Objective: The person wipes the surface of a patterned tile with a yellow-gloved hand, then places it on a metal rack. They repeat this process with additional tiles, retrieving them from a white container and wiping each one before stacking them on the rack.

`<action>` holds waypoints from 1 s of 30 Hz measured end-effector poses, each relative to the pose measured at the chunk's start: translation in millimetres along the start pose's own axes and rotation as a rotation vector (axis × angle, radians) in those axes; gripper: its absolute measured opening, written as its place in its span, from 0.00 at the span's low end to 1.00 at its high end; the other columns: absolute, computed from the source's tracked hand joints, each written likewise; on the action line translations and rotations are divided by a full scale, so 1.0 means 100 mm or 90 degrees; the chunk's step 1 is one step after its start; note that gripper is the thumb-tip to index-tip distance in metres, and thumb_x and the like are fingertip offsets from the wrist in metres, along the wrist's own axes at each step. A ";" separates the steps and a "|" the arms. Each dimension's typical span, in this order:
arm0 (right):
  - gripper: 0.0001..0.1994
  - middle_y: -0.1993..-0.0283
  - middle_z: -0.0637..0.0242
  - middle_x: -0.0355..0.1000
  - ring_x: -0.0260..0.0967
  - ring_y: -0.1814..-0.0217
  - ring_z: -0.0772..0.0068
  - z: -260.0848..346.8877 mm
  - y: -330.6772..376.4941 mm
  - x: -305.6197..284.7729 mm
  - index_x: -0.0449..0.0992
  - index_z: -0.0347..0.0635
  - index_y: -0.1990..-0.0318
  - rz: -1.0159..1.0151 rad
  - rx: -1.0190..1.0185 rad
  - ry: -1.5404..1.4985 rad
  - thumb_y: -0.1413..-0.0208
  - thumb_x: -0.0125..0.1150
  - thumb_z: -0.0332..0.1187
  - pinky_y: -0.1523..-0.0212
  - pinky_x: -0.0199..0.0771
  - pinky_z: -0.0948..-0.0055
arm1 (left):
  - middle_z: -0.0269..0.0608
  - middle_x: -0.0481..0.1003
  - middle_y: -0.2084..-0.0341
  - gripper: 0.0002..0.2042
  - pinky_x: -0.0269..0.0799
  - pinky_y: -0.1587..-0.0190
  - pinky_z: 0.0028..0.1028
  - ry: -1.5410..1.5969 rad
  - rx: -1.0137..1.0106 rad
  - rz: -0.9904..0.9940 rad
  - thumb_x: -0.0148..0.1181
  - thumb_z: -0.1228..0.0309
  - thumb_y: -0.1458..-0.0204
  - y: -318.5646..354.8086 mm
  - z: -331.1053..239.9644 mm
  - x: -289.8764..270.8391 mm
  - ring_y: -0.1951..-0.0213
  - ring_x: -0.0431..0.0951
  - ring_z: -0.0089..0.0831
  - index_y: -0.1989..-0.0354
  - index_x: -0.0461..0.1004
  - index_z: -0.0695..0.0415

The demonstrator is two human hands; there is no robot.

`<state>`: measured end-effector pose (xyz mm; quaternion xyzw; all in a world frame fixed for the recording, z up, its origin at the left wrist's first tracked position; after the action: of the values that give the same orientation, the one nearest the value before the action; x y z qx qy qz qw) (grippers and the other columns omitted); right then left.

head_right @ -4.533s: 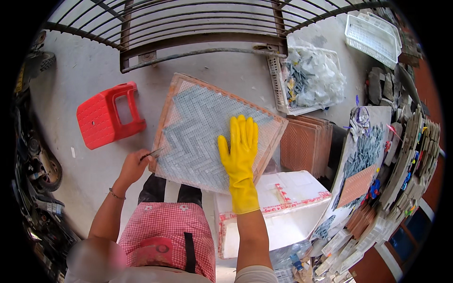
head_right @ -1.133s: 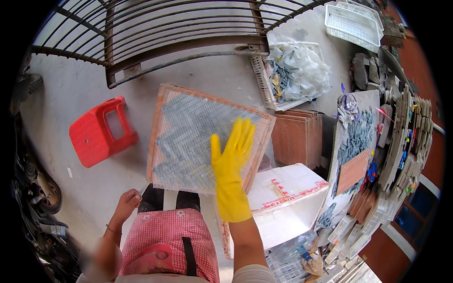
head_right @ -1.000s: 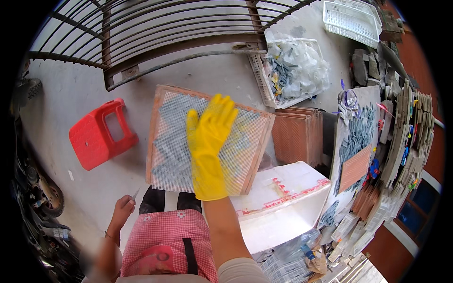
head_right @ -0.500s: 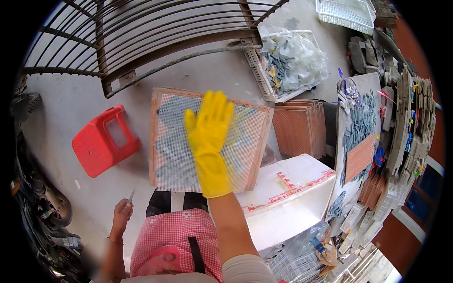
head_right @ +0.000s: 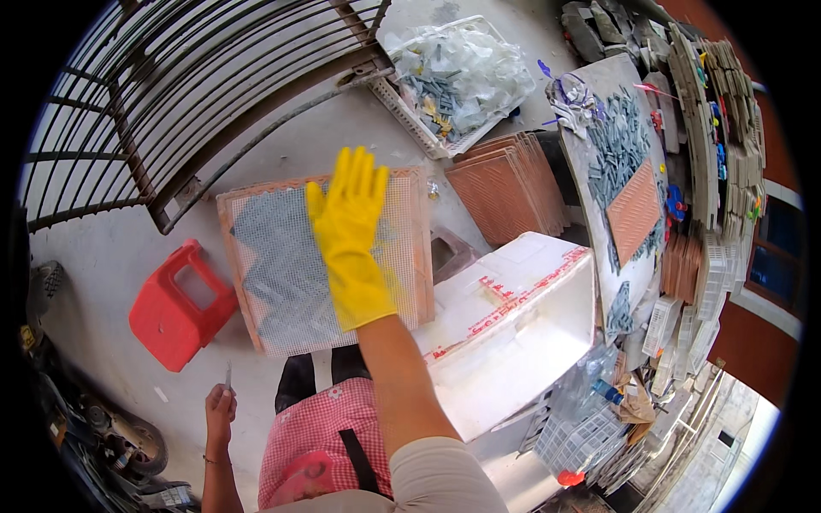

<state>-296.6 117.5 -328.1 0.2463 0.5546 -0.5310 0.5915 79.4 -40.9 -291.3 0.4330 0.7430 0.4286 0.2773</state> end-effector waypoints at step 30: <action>0.30 0.38 0.56 0.51 0.44 0.34 0.57 -0.40 0.42 -0.33 0.58 0.41 0.42 0.272 -0.205 -0.229 0.52 0.51 0.45 0.34 0.34 0.61 | 0.24 0.55 0.90 0.08 0.42 0.87 0.16 -0.088 0.034 0.021 0.43 0.69 0.46 0.15 -0.29 0.37 0.88 0.49 0.11 0.75 0.63 0.56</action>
<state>-268.9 177.8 -320.7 0.1623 0.4542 -0.3353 0.8093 45.4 -16.2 -266.0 0.4811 0.7257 0.3822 0.3094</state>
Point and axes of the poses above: each hand's wrist, its own y-axis away from the middle knuckle, its own x-axis out of the palm, z = x × y, the point moved 2 cm from there along -y, towards the middle knuckle
